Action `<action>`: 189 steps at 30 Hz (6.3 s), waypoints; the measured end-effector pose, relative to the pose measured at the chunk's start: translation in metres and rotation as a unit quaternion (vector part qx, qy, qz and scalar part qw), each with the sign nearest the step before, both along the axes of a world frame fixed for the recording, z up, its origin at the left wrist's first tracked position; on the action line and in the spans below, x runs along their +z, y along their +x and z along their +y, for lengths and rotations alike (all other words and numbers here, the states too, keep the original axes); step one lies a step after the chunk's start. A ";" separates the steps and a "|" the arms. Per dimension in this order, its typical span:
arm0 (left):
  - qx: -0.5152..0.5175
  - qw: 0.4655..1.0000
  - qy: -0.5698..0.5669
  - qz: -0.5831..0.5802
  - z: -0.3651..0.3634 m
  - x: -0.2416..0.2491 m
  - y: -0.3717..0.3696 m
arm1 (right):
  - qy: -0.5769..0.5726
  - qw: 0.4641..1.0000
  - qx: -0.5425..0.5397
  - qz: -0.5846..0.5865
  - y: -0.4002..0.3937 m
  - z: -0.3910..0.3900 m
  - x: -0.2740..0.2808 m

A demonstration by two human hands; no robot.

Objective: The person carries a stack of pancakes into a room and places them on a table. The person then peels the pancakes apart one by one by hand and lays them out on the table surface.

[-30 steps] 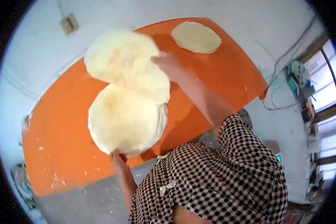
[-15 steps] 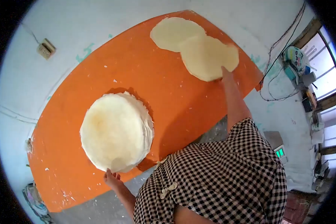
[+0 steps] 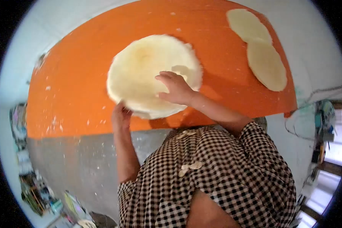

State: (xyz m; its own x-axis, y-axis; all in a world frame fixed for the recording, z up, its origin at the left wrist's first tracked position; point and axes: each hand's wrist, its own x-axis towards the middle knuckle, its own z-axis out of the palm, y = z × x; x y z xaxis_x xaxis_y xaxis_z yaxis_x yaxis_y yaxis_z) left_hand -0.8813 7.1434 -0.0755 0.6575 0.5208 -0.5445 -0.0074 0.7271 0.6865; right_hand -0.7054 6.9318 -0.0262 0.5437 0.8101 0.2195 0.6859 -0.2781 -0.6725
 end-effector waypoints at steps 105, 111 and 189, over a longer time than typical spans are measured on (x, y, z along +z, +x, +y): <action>0.055 0.998 0.009 0.001 -0.041 -0.029 0.011 | 0.070 0.979 -0.129 0.143 0.109 0.018 0.067; 0.066 0.997 0.020 0.022 -0.036 -0.033 -0.028 | 0.334 0.844 -0.291 0.303 0.187 -0.106 0.085; 0.094 0.966 0.173 0.167 0.003 -0.043 -0.050 | -0.016 0.927 -0.358 -0.112 0.038 -0.134 -0.098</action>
State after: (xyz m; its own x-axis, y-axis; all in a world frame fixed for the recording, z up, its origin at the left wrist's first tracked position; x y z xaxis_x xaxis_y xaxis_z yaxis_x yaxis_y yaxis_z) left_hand -0.9310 7.1461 -0.1187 0.3507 0.8026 -0.4825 0.1475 0.4615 0.8748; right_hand -0.6678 6.7976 -0.1241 0.8884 0.2682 0.3726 0.4391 -0.7333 -0.5191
